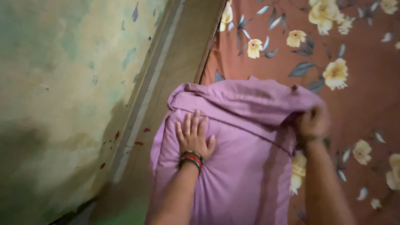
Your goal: The person puts a purple pillowcase onto a pillow. They insert the pillow, pull and adjust the case to fit, and smooth the surface. The finished pillow is placed on a floral-patterned bedsheet.
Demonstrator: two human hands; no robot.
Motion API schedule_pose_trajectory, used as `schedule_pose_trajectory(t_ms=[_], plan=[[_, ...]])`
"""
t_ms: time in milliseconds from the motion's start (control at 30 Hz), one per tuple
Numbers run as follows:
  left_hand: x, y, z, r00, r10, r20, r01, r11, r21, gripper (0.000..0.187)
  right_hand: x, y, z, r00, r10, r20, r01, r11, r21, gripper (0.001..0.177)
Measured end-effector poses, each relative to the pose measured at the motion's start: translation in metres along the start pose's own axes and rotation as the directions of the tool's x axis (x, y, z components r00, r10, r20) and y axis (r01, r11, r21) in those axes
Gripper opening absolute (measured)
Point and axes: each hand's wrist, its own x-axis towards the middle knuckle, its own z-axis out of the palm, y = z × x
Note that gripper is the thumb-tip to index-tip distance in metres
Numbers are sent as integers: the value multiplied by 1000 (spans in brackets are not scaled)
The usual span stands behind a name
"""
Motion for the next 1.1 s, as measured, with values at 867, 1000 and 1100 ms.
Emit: schedule_pose_trajectory(t_ms=[867,1000,1100], plan=[[-1,-3,7,997,54,-53,-56,998,-41,71,-129,-51,-27,988,-124,87,107,977,185,18],[-1,-9,10,997,59,-55,-61,997,-37,69,-132,-18,12,985,-164,57,157,981,114,18],[-6,-8,11,996,67,-65,-69,997,-23,71,-158,-19,-1,907,141,396,-56,974,-218,17]])
